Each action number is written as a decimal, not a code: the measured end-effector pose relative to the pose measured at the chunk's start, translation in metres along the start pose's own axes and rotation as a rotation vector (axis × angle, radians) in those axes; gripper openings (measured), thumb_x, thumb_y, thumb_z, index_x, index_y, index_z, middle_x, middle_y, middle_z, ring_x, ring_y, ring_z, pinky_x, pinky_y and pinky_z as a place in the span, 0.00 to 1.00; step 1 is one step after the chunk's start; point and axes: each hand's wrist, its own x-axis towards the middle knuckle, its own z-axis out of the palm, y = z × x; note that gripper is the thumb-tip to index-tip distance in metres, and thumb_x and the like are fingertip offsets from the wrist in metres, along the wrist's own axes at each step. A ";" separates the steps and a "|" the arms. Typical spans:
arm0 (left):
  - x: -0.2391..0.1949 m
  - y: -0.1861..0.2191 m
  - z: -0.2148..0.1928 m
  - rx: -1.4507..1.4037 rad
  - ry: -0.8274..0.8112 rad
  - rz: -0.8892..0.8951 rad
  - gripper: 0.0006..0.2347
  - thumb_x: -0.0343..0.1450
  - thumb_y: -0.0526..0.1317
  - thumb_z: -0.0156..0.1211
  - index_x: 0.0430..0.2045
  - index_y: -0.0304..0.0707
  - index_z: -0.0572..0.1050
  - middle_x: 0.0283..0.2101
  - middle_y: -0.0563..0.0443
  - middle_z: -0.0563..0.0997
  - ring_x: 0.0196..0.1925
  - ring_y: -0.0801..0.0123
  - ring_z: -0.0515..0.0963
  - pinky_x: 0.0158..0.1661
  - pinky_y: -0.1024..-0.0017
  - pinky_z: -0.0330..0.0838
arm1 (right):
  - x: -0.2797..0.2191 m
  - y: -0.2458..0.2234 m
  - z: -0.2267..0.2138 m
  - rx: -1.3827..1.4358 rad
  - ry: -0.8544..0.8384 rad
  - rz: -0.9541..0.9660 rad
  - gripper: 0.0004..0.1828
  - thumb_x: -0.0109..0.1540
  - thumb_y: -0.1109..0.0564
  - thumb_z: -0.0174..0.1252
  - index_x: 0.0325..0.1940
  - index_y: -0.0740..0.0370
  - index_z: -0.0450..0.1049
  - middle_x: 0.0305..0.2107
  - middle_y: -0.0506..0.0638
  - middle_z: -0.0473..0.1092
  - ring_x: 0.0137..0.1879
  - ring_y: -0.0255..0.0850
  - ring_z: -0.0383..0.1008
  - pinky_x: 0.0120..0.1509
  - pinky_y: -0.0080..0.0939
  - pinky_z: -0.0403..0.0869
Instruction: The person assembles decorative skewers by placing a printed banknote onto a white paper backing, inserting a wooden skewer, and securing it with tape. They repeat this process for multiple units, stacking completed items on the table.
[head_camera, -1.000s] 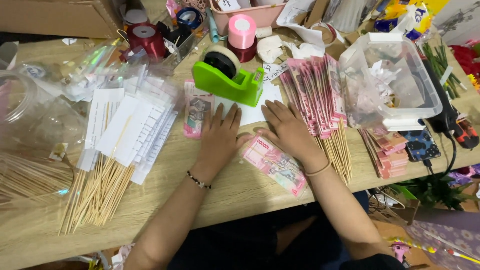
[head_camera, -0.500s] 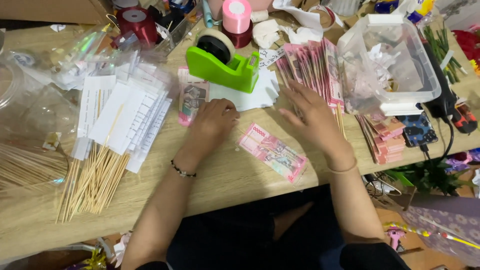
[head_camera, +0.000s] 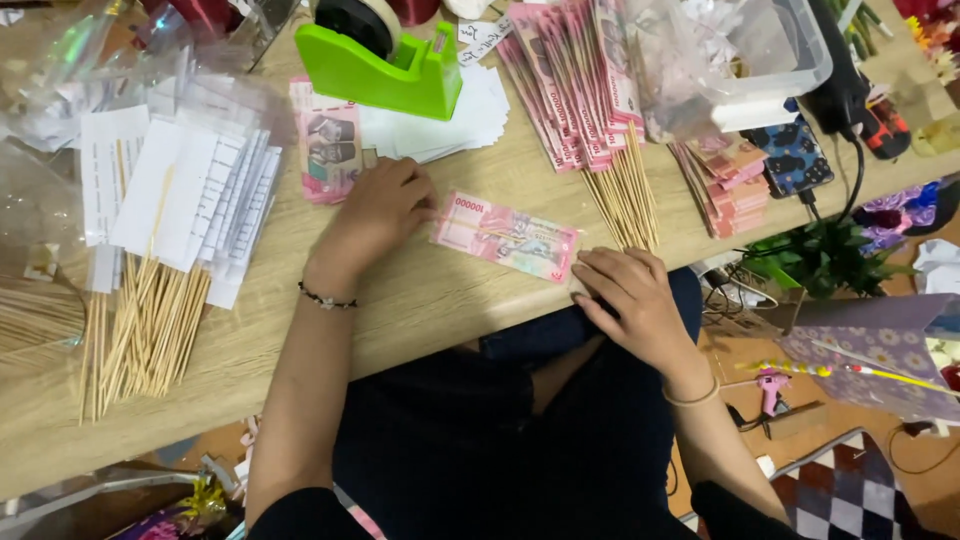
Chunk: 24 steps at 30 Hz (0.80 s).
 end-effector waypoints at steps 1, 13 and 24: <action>0.000 0.000 -0.002 0.000 -0.001 0.007 0.08 0.73 0.45 0.61 0.33 0.42 0.78 0.44 0.48 0.77 0.53 0.51 0.74 0.49 0.54 0.67 | 0.001 -0.001 0.000 -0.003 0.003 0.005 0.20 0.63 0.49 0.65 0.58 0.52 0.79 0.55 0.48 0.76 0.65 0.43 0.72 0.72 0.50 0.62; 0.000 -0.005 0.001 -0.094 -0.031 0.008 0.06 0.73 0.44 0.61 0.33 0.44 0.77 0.39 0.49 0.78 0.47 0.52 0.78 0.47 0.56 0.69 | 0.007 0.001 0.008 -0.080 -0.016 0.011 0.22 0.63 0.45 0.64 0.59 0.52 0.78 0.52 0.50 0.75 0.59 0.44 0.72 0.69 0.50 0.62; -0.007 0.012 -0.022 -0.099 -0.061 -0.017 0.20 0.72 0.56 0.61 0.50 0.44 0.78 0.50 0.42 0.76 0.53 0.48 0.74 0.51 0.55 0.66 | 0.009 0.000 0.020 -0.190 0.019 -0.032 0.23 0.66 0.38 0.58 0.63 0.44 0.77 0.55 0.47 0.71 0.61 0.44 0.66 0.66 0.50 0.60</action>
